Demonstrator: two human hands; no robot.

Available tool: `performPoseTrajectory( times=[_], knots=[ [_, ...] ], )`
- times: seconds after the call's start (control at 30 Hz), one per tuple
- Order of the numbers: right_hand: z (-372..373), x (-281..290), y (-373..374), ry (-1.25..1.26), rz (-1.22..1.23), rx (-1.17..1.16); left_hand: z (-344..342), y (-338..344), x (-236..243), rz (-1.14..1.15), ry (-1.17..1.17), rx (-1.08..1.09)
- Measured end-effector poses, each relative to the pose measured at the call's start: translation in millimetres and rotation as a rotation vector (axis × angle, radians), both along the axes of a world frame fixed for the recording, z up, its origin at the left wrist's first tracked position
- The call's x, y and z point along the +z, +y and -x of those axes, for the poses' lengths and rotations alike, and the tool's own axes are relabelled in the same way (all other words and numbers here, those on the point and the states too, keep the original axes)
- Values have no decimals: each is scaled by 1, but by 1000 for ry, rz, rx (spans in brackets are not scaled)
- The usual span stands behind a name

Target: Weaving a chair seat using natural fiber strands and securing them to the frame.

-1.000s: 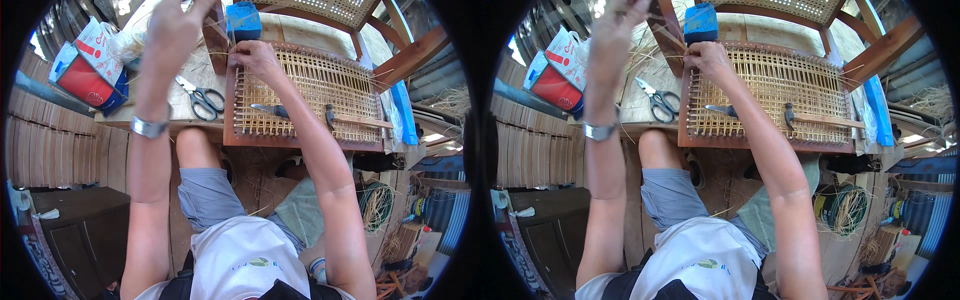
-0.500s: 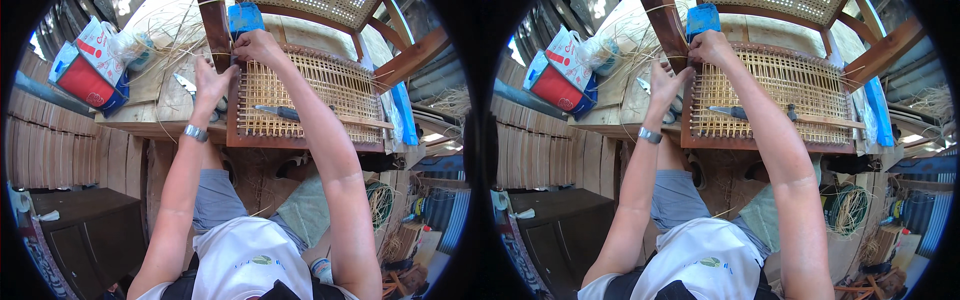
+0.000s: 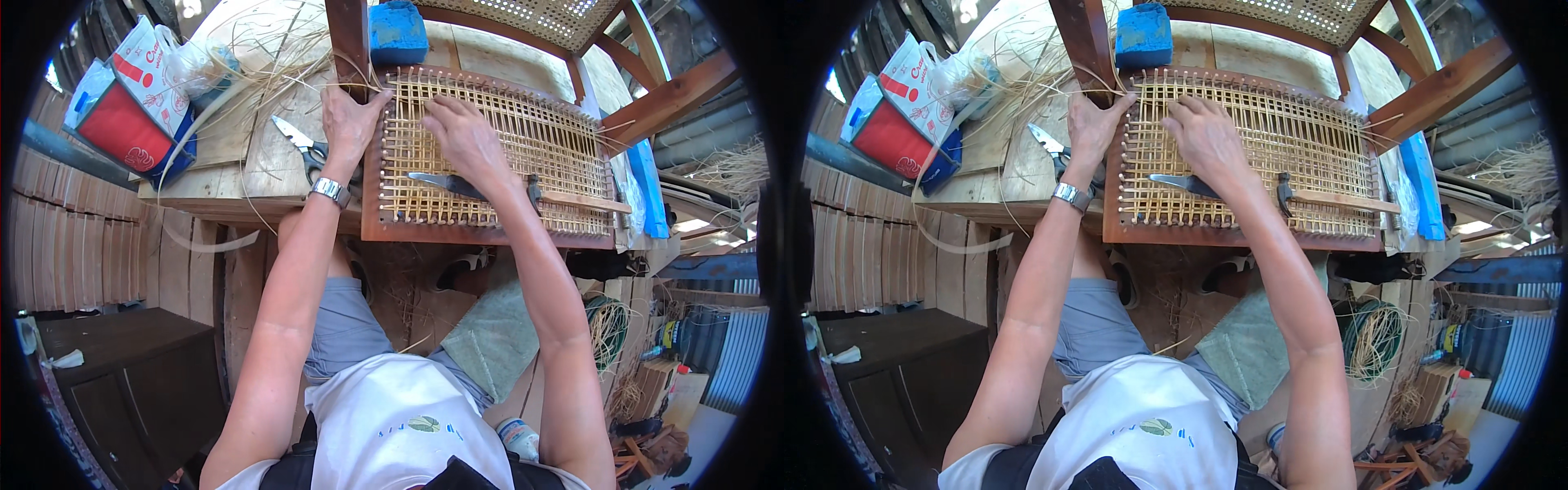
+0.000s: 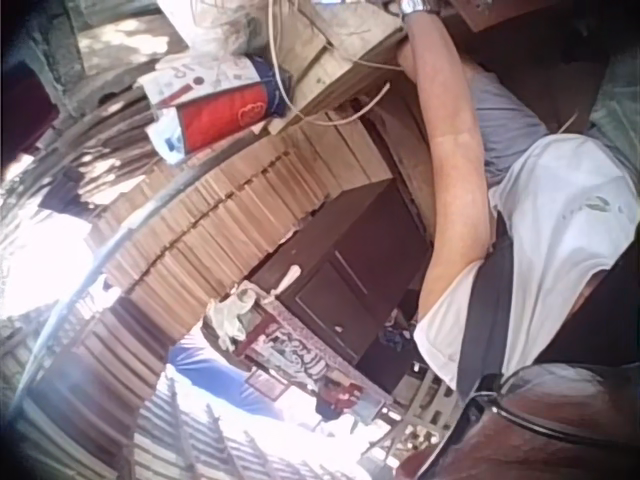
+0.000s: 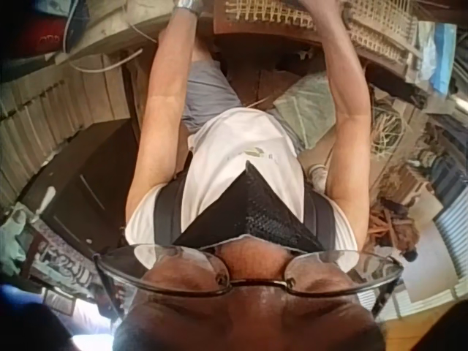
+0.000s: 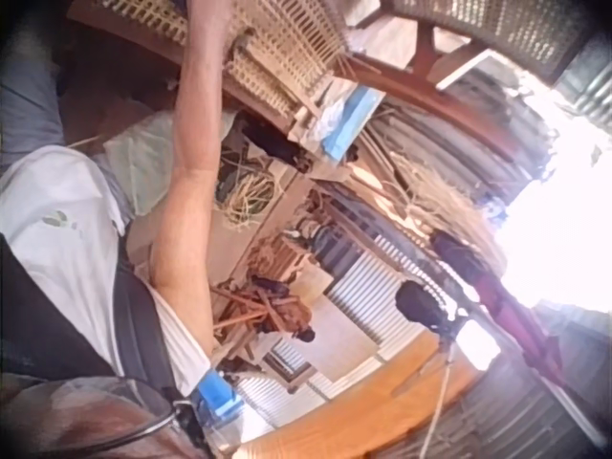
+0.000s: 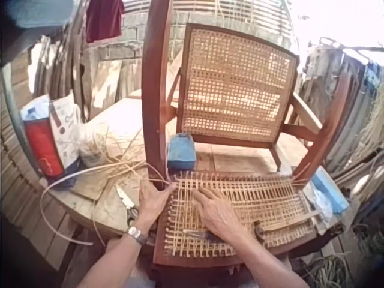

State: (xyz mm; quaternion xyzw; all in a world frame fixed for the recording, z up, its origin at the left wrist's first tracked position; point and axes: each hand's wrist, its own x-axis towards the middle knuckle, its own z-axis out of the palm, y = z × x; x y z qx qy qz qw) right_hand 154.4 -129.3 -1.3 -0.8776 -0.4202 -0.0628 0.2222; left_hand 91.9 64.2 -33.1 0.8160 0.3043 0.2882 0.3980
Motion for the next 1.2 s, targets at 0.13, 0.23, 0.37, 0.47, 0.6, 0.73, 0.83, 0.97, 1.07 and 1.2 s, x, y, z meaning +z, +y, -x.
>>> performPoseTrajectory(
  times=[0.13, 0.23, 0.37, 0.47, 0.6, 0.73, 0.83, 0.97, 1.07, 1.2],
  knots=[
    [11, -8, -6, -148, 164, 15, -9, 14, -18, 98, 8, -53],
    [6, -8, -4, -131, 203, 13, -15, 13, -22, 101, 2, -38],
    [1, -16, -9, -64, 129, -33, -8, -5, -2, 123, -8, 59],
    [7, -19, -23, -53, 124, -168, -9, -3, -11, 135, -86, 41],
    [8, -10, -30, -105, 211, -167, -13, -6, -14, 59, -154, 120],
    [4, -7, -30, -90, 262, -169, -9, -12, -8, 61, -67, 64],
    [9, -12, -30, -122, 198, -165, -9, 0, -20, 134, -97, 3],
    [15, -11, -33, -128, 26, -159, -14, 12, -34, 204, -139, -33],
    [17, -7, -24, -166, -48, -70, -17, 1, -37, 106, -249, 42],
    [16, -8, -1, -212, -121, 8, -16, 1, -33, 183, -296, -17]
  ],
)
